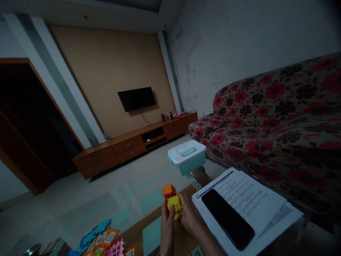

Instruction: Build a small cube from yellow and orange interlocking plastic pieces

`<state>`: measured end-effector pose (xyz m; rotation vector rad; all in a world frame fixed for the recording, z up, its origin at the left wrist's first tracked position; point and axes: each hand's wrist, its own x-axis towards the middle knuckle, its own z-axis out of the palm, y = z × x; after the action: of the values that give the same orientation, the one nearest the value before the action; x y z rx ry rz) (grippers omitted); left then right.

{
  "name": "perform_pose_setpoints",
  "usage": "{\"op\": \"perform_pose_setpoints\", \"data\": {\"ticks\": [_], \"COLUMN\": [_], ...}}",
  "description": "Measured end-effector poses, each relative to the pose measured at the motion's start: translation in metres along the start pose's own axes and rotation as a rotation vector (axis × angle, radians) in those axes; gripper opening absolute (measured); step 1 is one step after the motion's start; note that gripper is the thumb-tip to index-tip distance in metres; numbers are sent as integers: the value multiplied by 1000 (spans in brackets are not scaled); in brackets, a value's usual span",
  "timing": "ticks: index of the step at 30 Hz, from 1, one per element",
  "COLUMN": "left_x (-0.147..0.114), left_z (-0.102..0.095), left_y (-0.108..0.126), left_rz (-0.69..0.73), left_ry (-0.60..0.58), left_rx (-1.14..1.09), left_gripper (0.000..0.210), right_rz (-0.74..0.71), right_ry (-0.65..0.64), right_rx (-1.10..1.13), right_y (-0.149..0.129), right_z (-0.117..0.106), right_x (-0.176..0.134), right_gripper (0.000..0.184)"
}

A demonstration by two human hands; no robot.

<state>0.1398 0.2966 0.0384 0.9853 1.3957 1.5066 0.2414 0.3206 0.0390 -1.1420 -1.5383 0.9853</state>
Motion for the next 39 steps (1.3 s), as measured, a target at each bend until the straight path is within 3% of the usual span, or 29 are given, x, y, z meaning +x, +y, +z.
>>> {"op": "perform_pose_setpoints", "data": {"ticks": [3, 6, 14, 18, 24, 29, 39], "left_x": [-1, -1, 1, 0, -5, -14, -18], "left_z": [-10, -20, -25, -23, -20, -18, -19], "left_y": [-3, -5, -6, -6, -8, -5, -15], "left_rz": [24, 36, 127, 157, 158, 178, 220], "left_ry": [-89, -148, -95, -56, -89, -91, -76], "left_rx": [35, 118, 230, 253, 280, 318, 333], "left_gripper": [97, 93, 71, 66, 68, 64, 61], "right_rz": [52, 26, -36, -12, -10, -18, -82], "right_ry": [-30, -78, -215, -186, -127, -82, -108], "right_rx": [-68, -136, 62, 40, -56, -129, -29], "right_y": [-2, -2, 6, 11, 3, -1, 3], "right_z": [-2, -5, -12, -15, -17, -16, -9], "right_x": [0, -2, -3, -3, -3, -5, -2], "right_gripper": [73, 80, 95, 92, 84, 89, 95]}}
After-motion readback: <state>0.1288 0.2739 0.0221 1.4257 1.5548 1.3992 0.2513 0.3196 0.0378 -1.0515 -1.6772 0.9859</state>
